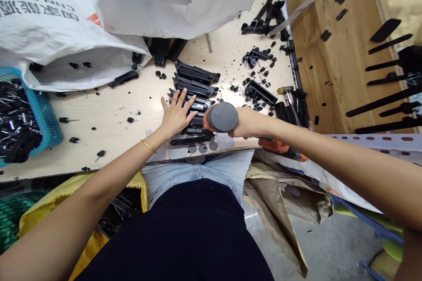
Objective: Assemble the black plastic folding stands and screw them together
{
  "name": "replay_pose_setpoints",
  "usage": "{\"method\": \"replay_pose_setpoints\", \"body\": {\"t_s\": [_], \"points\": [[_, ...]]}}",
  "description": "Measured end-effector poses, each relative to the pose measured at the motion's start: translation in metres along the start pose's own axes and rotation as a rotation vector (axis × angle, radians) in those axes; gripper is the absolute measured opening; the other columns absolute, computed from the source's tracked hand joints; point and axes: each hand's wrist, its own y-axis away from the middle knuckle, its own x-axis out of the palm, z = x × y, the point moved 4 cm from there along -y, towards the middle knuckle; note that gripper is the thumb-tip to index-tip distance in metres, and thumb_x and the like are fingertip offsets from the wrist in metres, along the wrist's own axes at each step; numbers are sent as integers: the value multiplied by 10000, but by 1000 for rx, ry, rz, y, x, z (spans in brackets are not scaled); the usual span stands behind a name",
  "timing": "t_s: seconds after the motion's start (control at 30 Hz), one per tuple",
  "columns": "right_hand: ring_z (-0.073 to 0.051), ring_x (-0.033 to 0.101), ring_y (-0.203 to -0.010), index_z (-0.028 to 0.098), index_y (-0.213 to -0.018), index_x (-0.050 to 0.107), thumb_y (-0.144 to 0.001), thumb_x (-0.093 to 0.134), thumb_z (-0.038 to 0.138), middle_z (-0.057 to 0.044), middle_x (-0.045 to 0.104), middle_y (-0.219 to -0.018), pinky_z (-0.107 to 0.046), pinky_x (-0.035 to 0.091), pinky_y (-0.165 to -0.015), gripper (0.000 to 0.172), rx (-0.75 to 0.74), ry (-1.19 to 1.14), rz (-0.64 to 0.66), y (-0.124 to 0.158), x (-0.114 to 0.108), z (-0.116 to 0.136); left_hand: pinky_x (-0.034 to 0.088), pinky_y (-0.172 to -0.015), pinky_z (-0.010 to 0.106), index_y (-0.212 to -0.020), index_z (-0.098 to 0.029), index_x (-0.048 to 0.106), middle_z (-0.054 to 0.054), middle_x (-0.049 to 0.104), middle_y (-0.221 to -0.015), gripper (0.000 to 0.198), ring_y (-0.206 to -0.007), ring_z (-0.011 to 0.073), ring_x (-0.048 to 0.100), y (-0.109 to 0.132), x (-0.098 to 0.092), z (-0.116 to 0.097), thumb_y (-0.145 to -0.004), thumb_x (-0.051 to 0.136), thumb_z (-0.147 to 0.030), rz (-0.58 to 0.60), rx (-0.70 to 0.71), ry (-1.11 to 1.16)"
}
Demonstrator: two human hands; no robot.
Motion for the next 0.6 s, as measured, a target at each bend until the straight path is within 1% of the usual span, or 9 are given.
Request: {"method": "replay_pose_setpoints", "body": {"t_s": [0.07, 0.1, 0.17, 0.27, 0.33, 0.37, 0.5, 0.53, 0.6], "points": [[-251, 666, -807, 161, -1014, 674, -588, 684, 204, -53, 699, -834, -334, 532, -749, 428, -133, -19, -103, 8, 6, -9, -27, -1098, 691, -1449, -270, 341, 104, 218, -1564, 541, -1452, 330, 139, 8, -7, -4, -940, 410, -438, -35, 37, -7], [-261, 659, -890, 176, -1048, 666, -585, 688, 216, -53, 704, -931, -344, 527, -812, 466, -202, -43, -145, 13, 8, -11, -53, -1112, 664, -1453, -250, 335, 112, 217, -1563, 547, -1458, 319, 124, 14, -10, -8, -943, 402, -434, -45, 57, -4], [-261, 640, -985, 195, -1103, 646, -594, 680, 235, -45, 695, -1046, -350, 509, -895, 512, -313, -106, -183, 24, 14, -12, -44, -1146, 606, -1461, -207, 323, 127, 210, -1563, 558, -1463, 301, 107, 29, -12, -16, -952, 373, -429, -39, 84, 2], [-243, 626, -1040, 185, -1154, 622, -639, 632, 237, -38, 682, -1115, -332, 487, -951, 518, -385, -162, -112, 34, 23, -1, 13, -1146, 612, -1462, -199, 324, 138, 183, -1569, 563, -1464, 316, 87, 48, -4, -25, -954, 360, -439, 19, 74, -12], [-228, 635, -1023, 190, -1174, 613, -664, 600, 231, -34, 676, -1136, -305, 500, -919, 512, -369, -127, -63, 34, 28, 8, 63, -1120, 655, -1475, -231, 290, 130, 138, -1579, 563, -1464, 327, 74, 54, 4, -26, -952, 375, -424, 59, 42, -31], [-221, 650, -977, 197, -1157, 623, -670, 590, 226, -33, 687, -1106, -289, 514, -872, 488, -338, -82, -40, 33, 29, 11, 95, -1108, 668, -1483, -245, 264, 125, 114, -1584, 567, -1464, 326, 71, 55, 7, -26, -953, 379, -409, 75, 26, -38], [-199, 658, -709, 178, -919, 702, -654, 596, 194, -47, 723, -812, -240, 508, -651, 286, -197, 126, 62, 22, 28, 16, 210, -1085, 655, -1496, -268, 211, 112, 80, -1591, 581, -1459, 328, 98, 52, 11, -25, -954, 381, -385, 114, -7, -45], [-193, 652, -689, 171, -887, 706, -648, 602, 186, -49, 722, -790, -233, 501, -636, 261, -195, 137, 80, 20, 27, 17, 229, -1077, 656, -1496, -273, 212, 110, 86, -1590, 580, -1455, 335, 116, 51, 10, -25, -953, 382, -385, 116, -8, -40], [-185, 654, -706, 172, -905, 709, -641, 614, 179, -44, 729, -827, -223, 501, -645, 280, -222, 83, 67, 19, 25, 22, 266, -1056, 662, -1494, -280, 219, 110, 103, -1588, 574, -1442, 350, 155, 50, 10, -26, -953, 383, -378, 112, -3, -26]]}}
